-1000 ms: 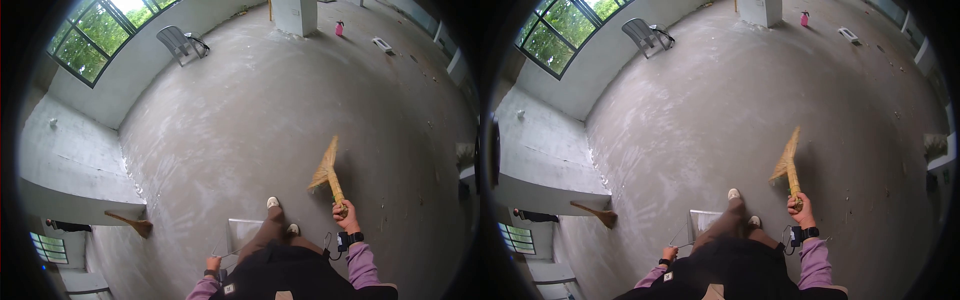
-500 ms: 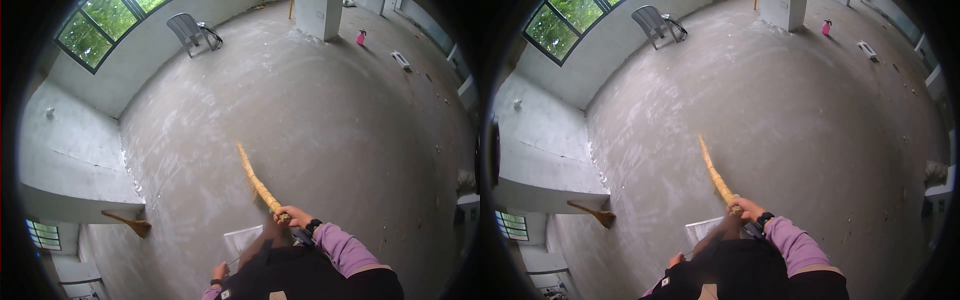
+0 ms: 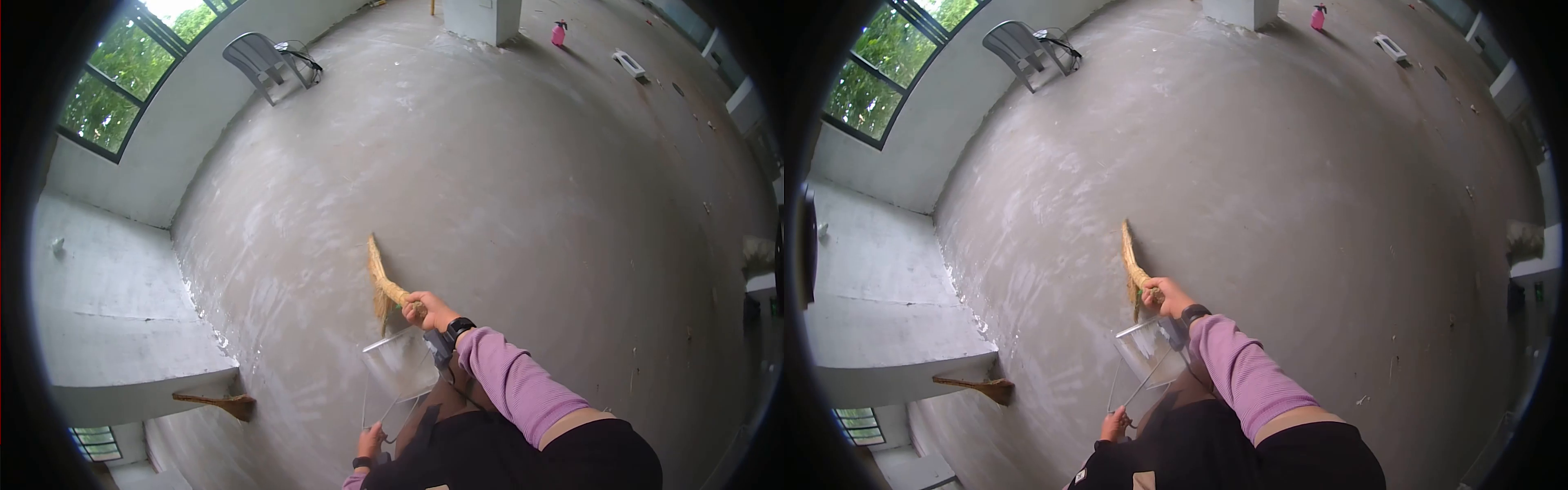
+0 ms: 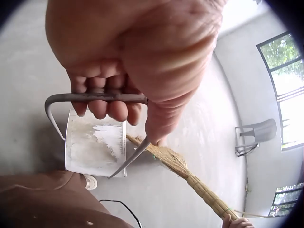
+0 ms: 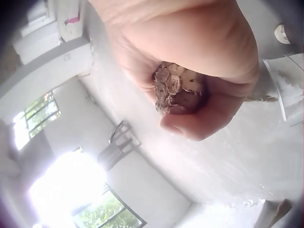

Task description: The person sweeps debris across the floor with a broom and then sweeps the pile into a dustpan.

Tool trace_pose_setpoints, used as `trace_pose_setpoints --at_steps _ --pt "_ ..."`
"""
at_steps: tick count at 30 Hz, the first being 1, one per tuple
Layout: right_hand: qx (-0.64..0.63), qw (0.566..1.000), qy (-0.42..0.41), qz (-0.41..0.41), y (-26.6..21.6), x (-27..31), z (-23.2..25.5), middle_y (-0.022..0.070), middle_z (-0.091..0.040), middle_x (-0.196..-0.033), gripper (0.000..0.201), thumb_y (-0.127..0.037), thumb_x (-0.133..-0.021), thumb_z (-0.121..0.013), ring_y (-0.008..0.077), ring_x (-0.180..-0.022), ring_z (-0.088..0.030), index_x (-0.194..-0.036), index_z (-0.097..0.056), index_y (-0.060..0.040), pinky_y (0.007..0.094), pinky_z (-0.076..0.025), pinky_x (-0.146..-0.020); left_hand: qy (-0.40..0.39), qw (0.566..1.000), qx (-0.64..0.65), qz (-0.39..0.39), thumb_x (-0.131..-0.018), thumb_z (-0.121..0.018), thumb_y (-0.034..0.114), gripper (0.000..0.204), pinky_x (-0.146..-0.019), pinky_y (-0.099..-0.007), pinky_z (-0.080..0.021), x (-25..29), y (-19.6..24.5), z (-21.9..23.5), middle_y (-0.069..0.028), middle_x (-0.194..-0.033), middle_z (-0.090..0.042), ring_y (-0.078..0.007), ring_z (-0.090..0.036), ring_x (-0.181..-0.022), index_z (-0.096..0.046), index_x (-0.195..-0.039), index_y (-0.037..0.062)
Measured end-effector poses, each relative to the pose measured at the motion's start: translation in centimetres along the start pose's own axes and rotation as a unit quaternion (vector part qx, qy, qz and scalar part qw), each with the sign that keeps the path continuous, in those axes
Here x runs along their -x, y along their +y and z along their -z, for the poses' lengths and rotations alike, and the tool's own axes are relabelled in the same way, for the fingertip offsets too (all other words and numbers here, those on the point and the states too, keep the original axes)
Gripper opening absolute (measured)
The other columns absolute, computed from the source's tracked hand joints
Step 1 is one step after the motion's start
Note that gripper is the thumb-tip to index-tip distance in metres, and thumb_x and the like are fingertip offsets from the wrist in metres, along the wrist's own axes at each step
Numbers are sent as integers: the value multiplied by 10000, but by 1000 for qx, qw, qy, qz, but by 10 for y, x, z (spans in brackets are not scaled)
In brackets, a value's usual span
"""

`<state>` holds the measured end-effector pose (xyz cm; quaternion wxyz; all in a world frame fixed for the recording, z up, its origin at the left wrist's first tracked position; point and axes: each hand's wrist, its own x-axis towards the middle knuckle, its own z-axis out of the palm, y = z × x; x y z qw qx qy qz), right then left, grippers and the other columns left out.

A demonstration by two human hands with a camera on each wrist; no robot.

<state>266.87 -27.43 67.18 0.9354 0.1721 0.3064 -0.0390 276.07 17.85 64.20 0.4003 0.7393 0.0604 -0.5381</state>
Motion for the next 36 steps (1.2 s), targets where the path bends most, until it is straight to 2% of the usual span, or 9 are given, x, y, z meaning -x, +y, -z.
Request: trace_pose_setpoints --at_steps 2,5,9,15,18,22,26,29,36 --pt "-112 994 -5 -20 -26 31 12 30 -441 -641 161 -67 -787 -517 107 -506 -463 -860 -399 15 193 -406 -416 -16 999 44 27 -821 -591 294 297 -546 -252 -425 -6 25 -17 -23 -607 -498 -112 -488 -544 -534 -718 21" --pt "-167 985 -34 24 -51 89 48 34 -417 -713 269 -77 -797 -514 80 -539 -433 -982 -375 59 168 -360 -410 15 999 -30 21 -805 -632 274 262 -546 -289 -445 -14 56 -34 -19 -600 -485 -126 -477 -514 -519 -716 55" --pt "-254 960 -55 101 -73 178 109 55 -434 -758 292 -83 -795 -522 83 -537 -443 -1002 -371 57 166 -361 -398 45 999 -9 21 -782 -657 284 302 -454 -261 -413 -27 79 -57 -32 -604 -487 -119 -474 -494 -520 -719 23" --pt "-333 916 -67 212 -81 334 182 61 -473 -763 254 -88 -767 -567 94 -521 -471 -931 -400 10 197 -412 -421 49 995 -17 79 -797 -640 265 281 -437 -275 -390 -34 92 -89 -31 -572 -450 -146 -460 -479 -481 -707 53" --pt "-356 890 -57 280 -82 400 217 57 -469 -737 230 -104 -769 -578 89 -514 -473 -886 -418 12 194 -412 -415 32 996 -40 73 -799 -635 332 366 -493 -346 -422 -41 97 -100 -42 -557 -423 -199 -477 -513 -428 -639 75" --pt "-374 856 -57 351 -80 464 241 46 -462 -702 201 -102 -769 -575 94 -521 -480 -851 -431 13 193 -417 -424 26 996 -2 82 -804 -633 275 281 -421 -287 -367 -49 106 -97 -11 -553 -396 -148 -420 -455 -447 -724 80" --pt "-362 840 -45 402 -87 489 239 31 -467 -668 180 -95 -776 -576 96 -526 -486 -836 -441 8 193 -428 -435 41 998 14 38 -798 -637 275 294 -418 -285 -375 -42 103 -87 -15 -551 -413 -144 -434 -455 -446 -697 75" --pt "-253 850 22 461 -110 483 218 25 -475 -644 139 -99 -779 -559 90 -515 -485 -783 -448 -15 196 -428 -430 63 997 33 20 -790 -642 270 293 -430 -284 -396 -23 107 -88 -29 -563 -446 -149 -461 -464 -462 -698 58" --pt "-98 904 134 394 -101 410 124 25 -470 -643 90 -109 -782 -529 89 -508 -468 -772 -455 -59 208 -401 -417 99 991 84 19 -783 -640 241 264 -439 -266 -402 -18 129 -97 -33 -572 -462 -143 -479 -477 -479 -714 43"
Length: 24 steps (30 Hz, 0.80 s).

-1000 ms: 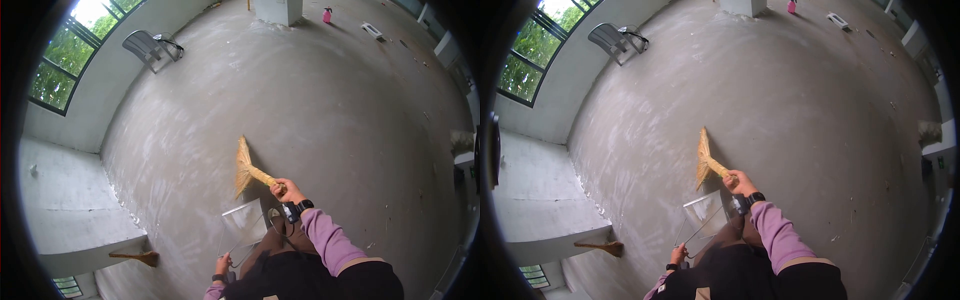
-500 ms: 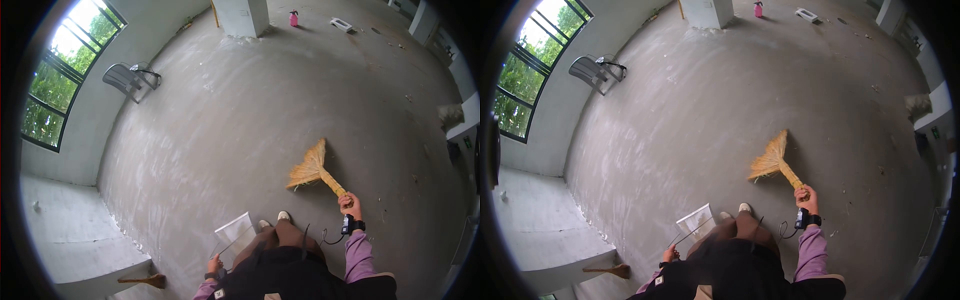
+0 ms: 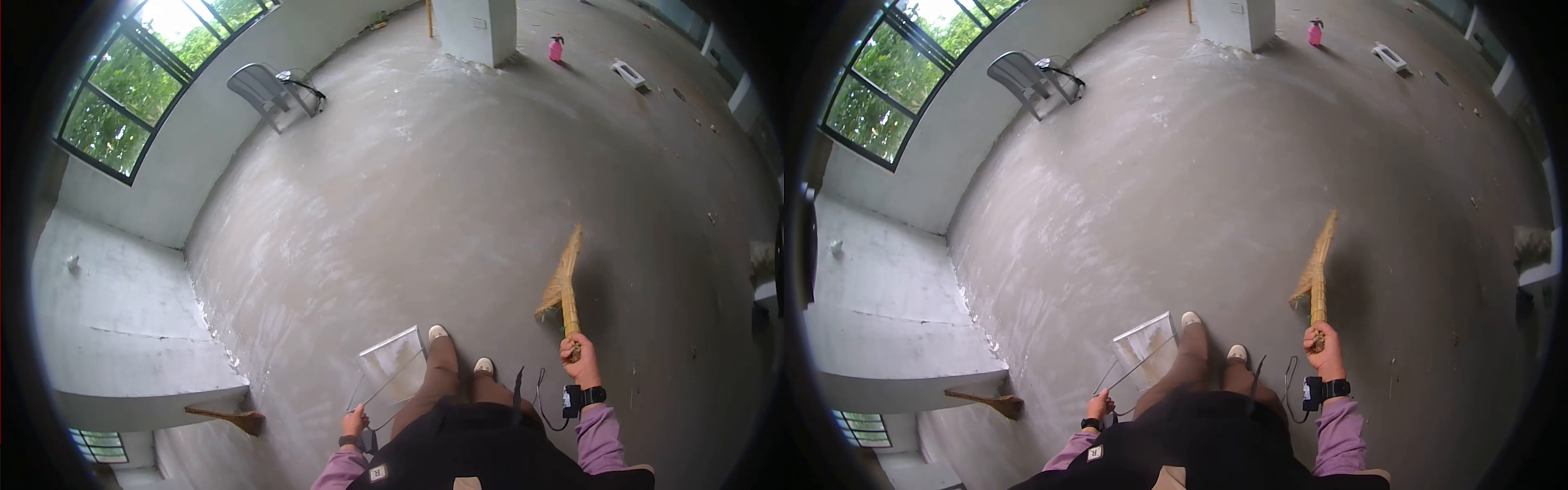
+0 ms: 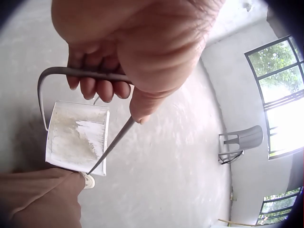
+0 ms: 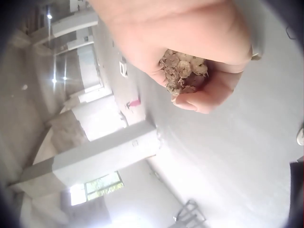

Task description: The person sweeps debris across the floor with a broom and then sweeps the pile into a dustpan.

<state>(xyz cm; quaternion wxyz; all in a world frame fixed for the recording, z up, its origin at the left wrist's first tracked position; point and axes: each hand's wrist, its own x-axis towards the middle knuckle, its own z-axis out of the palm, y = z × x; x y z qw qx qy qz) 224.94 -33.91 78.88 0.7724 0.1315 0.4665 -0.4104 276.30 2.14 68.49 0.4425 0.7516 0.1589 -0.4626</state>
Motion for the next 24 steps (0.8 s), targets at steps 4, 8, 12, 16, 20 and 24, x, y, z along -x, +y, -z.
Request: trace_pose_setpoints --at_steps 4,8,12,16,20,24 --pt "28 990 -45 -132 41 -30 -59 32 -465 -694 130 -102 -788 -529 99 -525 -467 -849 -430 -45 214 -391 -430 0 1000 0 15 -776 -645 226 260 -427 -255 -378 -23 20 -10 -18 -551 -440 -129 -459 -468 -465 -676 66" --pt "65 956 -82 -274 102 -84 -142 31 -446 -700 171 -86 -798 -511 96 -545 -453 -917 -398 -38 209 -385 -447 -11 999 -30 14 -770 -640 205 233 -429 -259 -379 -51 31 -22 -17 -549 -458 -127 -471 -472 -492 -659 63" --pt "133 916 -110 -361 171 -149 -223 39 -447 -723 207 -65 -800 -498 88 -555 -449 -968 -392 -8 198 -377 -443 -39 998 -48 12 -803 -612 204 217 -488 -301 -430 -68 50 -18 -25 -572 -454 -163 -486 -507 -499 -691 56" --pt "185 878 -136 -419 262 -201 -286 35 -448 -718 194 -59 -814 -486 82 -545 -446 -967 -394 15 186 -379 -427 -11 999 -22 30 -773 -627 187 213 -446 -250 -394 -75 62 6 -26 -568 -505 -122 -496 -482 -528 -647 45" --pt "215 867 -144 -426 318 -232 -340 19 -446 -667 191 -79 -818 -502 80 -518 -443 -940 -392 18 183 -395 -416 -26 999 -30 32 -775 -627 206 224 -457 -238 -389 -87 70 13 -33 -580 -521 -112 -491 -485 -542 -653 39" --pt "153 874 -102 -449 316 -264 -361 30 -447 -688 232 -80 -810 -502 78 -537 -448 -973 -387 38 168 -380 -411 -16 997 -77 24 -773 -632 235 243 -471 -237 -386 -100 84 6 -36 -593 -533 -111 -498 -506 -557 -677 25"
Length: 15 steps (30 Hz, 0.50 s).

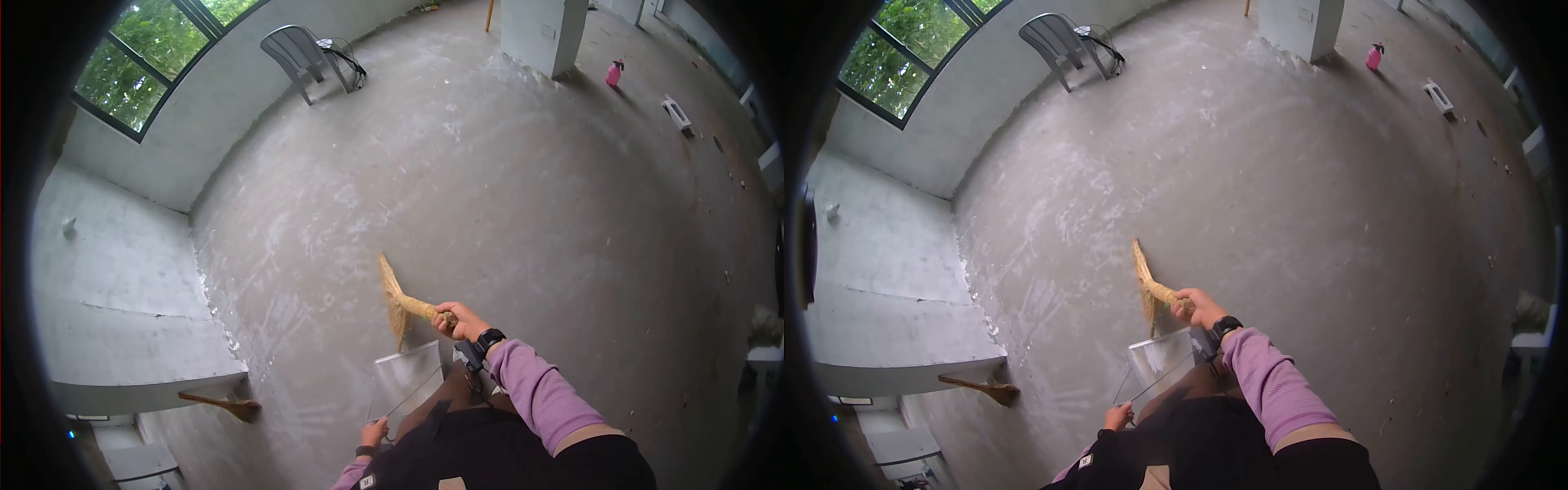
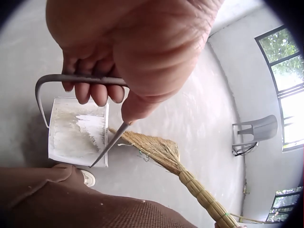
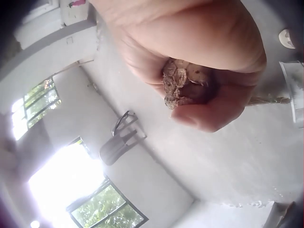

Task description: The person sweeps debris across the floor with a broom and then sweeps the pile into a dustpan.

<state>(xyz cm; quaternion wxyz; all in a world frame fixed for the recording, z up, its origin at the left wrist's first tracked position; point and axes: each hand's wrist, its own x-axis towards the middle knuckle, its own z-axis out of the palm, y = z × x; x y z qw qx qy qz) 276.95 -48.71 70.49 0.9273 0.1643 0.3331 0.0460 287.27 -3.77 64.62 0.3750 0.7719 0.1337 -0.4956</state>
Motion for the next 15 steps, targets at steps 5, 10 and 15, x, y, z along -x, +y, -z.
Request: trace_pose_setpoints --at_steps 5,10,15 --pt "-135 989 -7 56 -40 57 35 50 -451 -747 311 -92 -800 -508 76 -551 -441 -1038 -368 51 163 -364 -407 -11 999 -42 -3 -782 -621 247 248 -479 -232 -380 -23 35 1 -33 -608 -538 -111 -501 -526 -557 -705 20" --pt "-240 955 -7 174 -46 147 74 53 -460 -748 303 -128 -789 -541 80 -509 -439 -1002 -389 24 174 -374 -390 -6 998 -63 -10 -800 -608 224 224 -462 -222 -363 -30 73 -13 -15 -595 -516 -101 -484 -510 -530 -676 55" --pt "-274 918 8 286 -59 210 82 39 -467 -709 225 -141 -783 -557 87 -506 -473 -886 -424 8 181 -400 -404 -12 999 -31 -23 -754 -642 222 231 -481 -240 -389 -59 88 -10 -48 -643 -566 -119 -518 -540 -590 -764 -3"
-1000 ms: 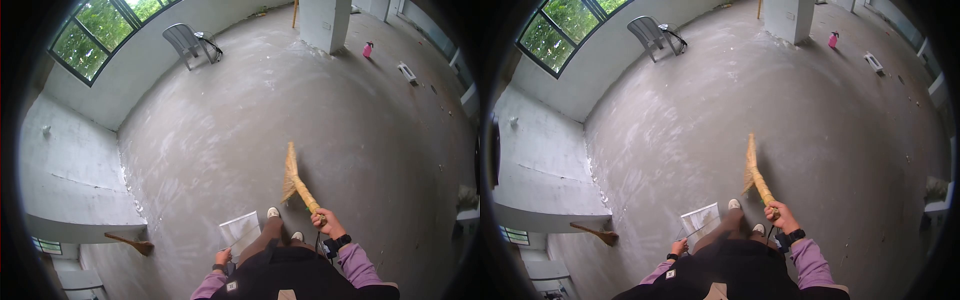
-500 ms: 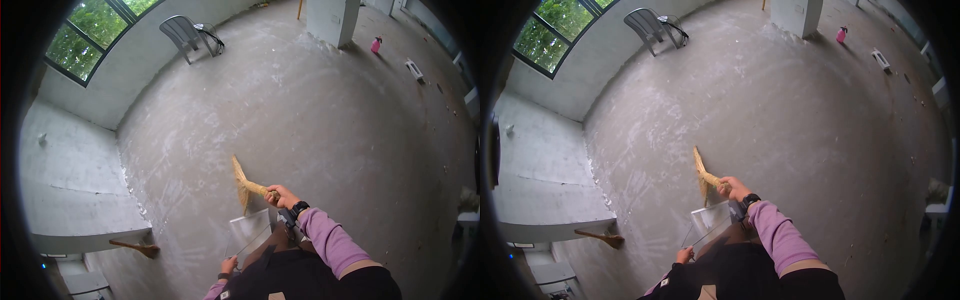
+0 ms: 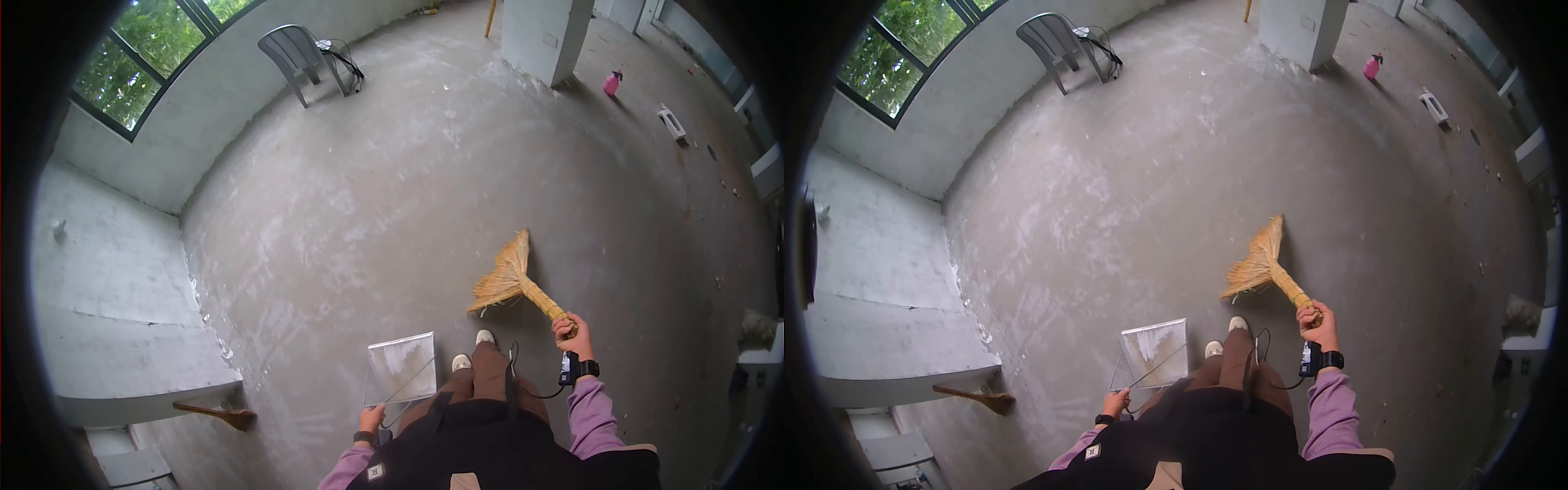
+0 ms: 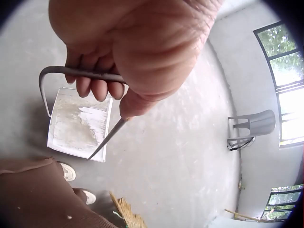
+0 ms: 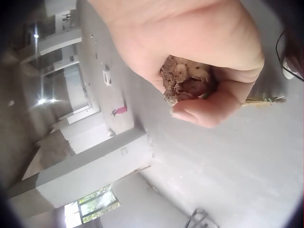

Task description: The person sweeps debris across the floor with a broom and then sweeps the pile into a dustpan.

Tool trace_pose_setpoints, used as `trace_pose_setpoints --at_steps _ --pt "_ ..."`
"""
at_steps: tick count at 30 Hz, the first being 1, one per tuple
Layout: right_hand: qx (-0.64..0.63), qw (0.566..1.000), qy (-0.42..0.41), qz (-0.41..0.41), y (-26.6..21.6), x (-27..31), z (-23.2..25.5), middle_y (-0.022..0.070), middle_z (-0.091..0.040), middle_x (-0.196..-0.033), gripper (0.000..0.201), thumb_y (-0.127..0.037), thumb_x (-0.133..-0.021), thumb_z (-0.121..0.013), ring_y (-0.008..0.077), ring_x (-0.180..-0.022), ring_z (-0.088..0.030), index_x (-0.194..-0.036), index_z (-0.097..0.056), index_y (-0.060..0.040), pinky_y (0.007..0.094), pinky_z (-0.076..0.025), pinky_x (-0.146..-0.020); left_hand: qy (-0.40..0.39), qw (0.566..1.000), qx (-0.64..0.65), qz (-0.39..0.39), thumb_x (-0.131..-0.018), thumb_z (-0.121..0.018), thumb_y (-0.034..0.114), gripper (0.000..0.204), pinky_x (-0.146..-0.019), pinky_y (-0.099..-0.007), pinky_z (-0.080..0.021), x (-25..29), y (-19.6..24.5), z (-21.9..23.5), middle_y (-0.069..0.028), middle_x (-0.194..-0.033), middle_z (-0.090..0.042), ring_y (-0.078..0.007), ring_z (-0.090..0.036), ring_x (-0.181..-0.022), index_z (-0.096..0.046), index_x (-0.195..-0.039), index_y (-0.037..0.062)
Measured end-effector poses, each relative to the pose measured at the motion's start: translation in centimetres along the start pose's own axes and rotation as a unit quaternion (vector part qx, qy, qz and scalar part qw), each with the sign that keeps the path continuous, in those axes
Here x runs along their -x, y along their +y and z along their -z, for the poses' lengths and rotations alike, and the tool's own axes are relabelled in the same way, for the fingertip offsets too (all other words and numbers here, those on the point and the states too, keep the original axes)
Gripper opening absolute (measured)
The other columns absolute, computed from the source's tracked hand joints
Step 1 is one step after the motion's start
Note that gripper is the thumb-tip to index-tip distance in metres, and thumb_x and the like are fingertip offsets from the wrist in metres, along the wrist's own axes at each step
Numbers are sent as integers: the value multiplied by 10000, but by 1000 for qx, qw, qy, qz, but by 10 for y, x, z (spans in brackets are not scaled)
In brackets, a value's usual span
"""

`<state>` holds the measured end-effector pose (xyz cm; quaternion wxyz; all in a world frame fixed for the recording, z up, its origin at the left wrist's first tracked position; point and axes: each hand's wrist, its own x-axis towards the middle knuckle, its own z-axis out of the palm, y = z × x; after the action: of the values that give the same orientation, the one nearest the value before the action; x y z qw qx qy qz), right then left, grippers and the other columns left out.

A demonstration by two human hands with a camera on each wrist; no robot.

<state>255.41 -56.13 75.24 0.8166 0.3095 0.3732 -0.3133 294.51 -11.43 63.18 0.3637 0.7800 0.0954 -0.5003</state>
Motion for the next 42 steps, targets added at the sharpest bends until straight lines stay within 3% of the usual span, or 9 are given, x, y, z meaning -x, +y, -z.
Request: trace_pose_setpoints --at_steps 7,10,18,22,27,30,34,37,42 --pt "84 995 -38 42 9 -30 -47 7 -474 -649 145 -149 -780 -536 89 -534 -488 -826 -456 -38 198 -407 -426 27 999 -23 -11 -725 -657 237 250 -494 -253 -402 -31 35 3 -46 -630 -560 -131 -520 -541 -595 -761 -2" --pt "189 981 2 43 29 -48 -77 15 -476 -679 147 -145 -780 -535 92 -534 -480 -871 -457 -59 203 -398 -426 22 999 20 -18 -786 -604 179 186 -427 -222 -317 -39 59 4 -2 -563 -481 -87 -435 -463 -534 -670 51" --pt "300 948 -22 -104 81 -116 -192 44 -480 -723 222 -122 -817 -519 93 -548 -463 -1010 -428 -61 194 -362 -432 28 997 76 0 -789 -597 150 187 -443 -238 -342 -51 129 28 -17 -582 -462 -116 -459 -491 -497 -675 40" --pt "349 917 -39 -190 124 -185 -249 38 -468 -742 225 -116 -814 -509 79 -561 -446 -1006 -413 -48 182 -342 -426 72 996 48 7 -764 -607 207 234 -465 -242 -389 -62 158 32 -52 -590 -547 -121 -510 -505 -563 -644 12" --pt "349 893 -37 -280 199 -286 -297 23 -470 -721 229 -119 -817 -504 73 -547 -450 -998 -404 -21 176 -351 -421 81 994 72 5 -788 -595 170 196 -487 -245 -396 -51 186 26 -42 -617 -508 -129 -494 -530 -530 -696 10" --pt "349 892 -53 -281 233 -334 -319 18 -468 -705 214 -123 -816 -498 69 -524 -453 -971 -408 -5 172 -349 -416 89 991 92 26 -802 -588 147 177 -503 -249 -403 -50 205 29 -37 -632 -488 -135 -485 -544 -509 -718 13" --pt "283 924 -21 -257 232 -362 -328 15 -463 -702 227 -141 -820 -490 67 -521 -455 -963 -409 15 168 -325 -404 66 991 115 24 -807 -589 148 180 -522 -255 -419 -61 221 44 -37 -636 -487 -143 -496 -556 -503 -718 17" --pt "198 946 -21 -257 183 -347 -315 41 -451 -704 305 -159 -825 -496 82 -525 -445 -1016 -399 57 177 -317 -393 55 993 101 35 -809 -593 163 192 -529 -250 -422 -77 236 48 -32 -634 -486 -143 -506 -571 -501 -714 24" --pt "116 985 16 -128 99 -255 -275 61 -463 -763 327 -165 -821 -517 81 -507 -432 -1060 -373 5 176 -301 -371 6 999 45 15 -805 -601 174 192 -515 -250 -420 -108 260 43 -35 -639 -505 -133 -511 -560 -519 -737 14"
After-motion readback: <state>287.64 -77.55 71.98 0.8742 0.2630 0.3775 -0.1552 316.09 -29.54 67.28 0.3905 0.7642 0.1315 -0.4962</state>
